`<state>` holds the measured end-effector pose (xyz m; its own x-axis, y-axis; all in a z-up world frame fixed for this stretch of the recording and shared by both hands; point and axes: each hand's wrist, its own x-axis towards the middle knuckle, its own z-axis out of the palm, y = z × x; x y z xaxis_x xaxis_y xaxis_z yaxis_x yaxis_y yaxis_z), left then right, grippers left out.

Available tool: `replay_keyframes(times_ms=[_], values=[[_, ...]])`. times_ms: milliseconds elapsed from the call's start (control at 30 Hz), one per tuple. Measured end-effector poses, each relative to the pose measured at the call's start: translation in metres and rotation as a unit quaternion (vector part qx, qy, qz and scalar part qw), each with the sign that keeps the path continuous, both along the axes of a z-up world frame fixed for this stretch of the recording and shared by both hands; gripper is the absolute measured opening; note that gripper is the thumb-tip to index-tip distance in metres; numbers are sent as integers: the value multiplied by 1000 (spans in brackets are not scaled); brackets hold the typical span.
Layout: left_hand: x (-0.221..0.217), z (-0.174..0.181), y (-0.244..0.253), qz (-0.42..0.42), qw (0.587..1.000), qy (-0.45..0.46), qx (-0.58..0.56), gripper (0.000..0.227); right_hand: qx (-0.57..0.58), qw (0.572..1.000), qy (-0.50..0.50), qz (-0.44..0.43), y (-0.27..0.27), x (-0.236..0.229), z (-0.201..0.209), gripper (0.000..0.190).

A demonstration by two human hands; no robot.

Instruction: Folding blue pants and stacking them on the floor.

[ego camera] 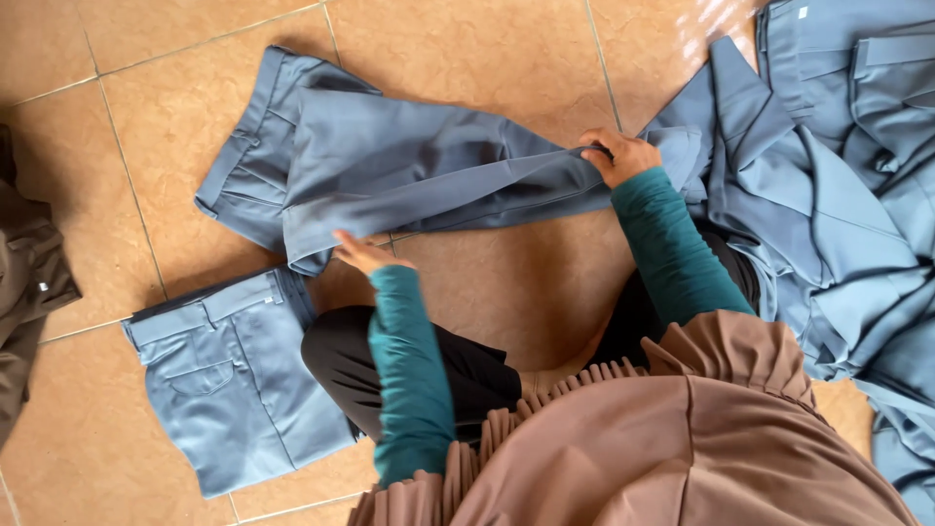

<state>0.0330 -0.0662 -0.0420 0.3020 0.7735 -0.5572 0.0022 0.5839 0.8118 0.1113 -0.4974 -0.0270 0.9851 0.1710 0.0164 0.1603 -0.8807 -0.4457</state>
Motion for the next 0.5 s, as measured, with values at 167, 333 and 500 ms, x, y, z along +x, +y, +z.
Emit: replay_keyframes(times_ms=[167, 333, 500], values=[[-32, -46, -102, -247, 887, -16, 390, 11, 1, 997, -74, -7, -3, 11, -15, 17], [19, -56, -125, -487, 701, 69, 517, 26, -51, 991, -115, 47, 17, 2, 6, 29], [45, -35, -125, -601, 560, 122, 557, 14, -106, 955, -237, 145, 35, -15, 4, 20]])
